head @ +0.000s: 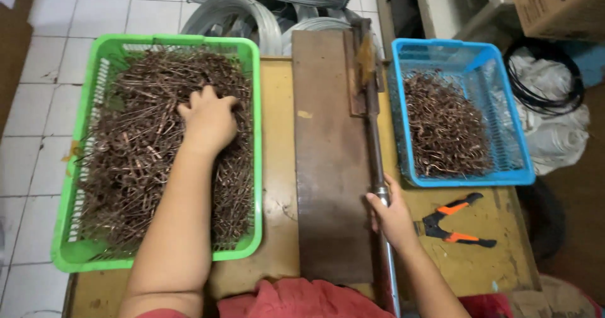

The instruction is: A person uses a manual lever press to shape or straighten small bent metal wires, moving them from an input basket to an output basket.

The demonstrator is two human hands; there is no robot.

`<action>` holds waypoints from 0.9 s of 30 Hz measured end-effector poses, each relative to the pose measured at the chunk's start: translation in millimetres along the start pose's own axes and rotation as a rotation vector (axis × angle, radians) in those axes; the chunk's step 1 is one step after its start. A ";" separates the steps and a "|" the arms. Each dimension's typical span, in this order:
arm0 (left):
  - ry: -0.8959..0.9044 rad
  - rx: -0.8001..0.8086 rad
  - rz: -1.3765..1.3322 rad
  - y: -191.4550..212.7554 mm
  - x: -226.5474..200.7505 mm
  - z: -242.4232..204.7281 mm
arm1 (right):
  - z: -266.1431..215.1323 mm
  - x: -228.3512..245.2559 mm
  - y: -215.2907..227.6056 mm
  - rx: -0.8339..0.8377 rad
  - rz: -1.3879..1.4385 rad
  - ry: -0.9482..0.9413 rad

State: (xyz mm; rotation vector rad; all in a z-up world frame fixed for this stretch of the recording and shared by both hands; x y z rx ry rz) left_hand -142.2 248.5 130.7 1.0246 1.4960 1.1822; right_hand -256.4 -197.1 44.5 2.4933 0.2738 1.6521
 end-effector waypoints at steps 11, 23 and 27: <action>0.045 0.000 -0.308 52.2 -9.5 -14.6 | -10.8 16.6 -3.4 -0.043 0.001 -0.102; 0.209 -0.024 -1.108 53.8 -9.9 -17.9 | -14.0 20.7 -3.0 -0.045 -0.004 -0.109; 0.122 0.018 -1.467 11.0 -22.1 3.0 | -15.8 25.2 -5.3 -0.020 0.025 -0.081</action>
Point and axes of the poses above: each hand's wrist, its own z-axis towards the middle knuckle, its own y-axis out of the back of the hand, x = y × z, the point moved 5 cm from there along z, towards the middle knuckle, and after that the axes turned 1 degree about y, right-handed, at the moved point
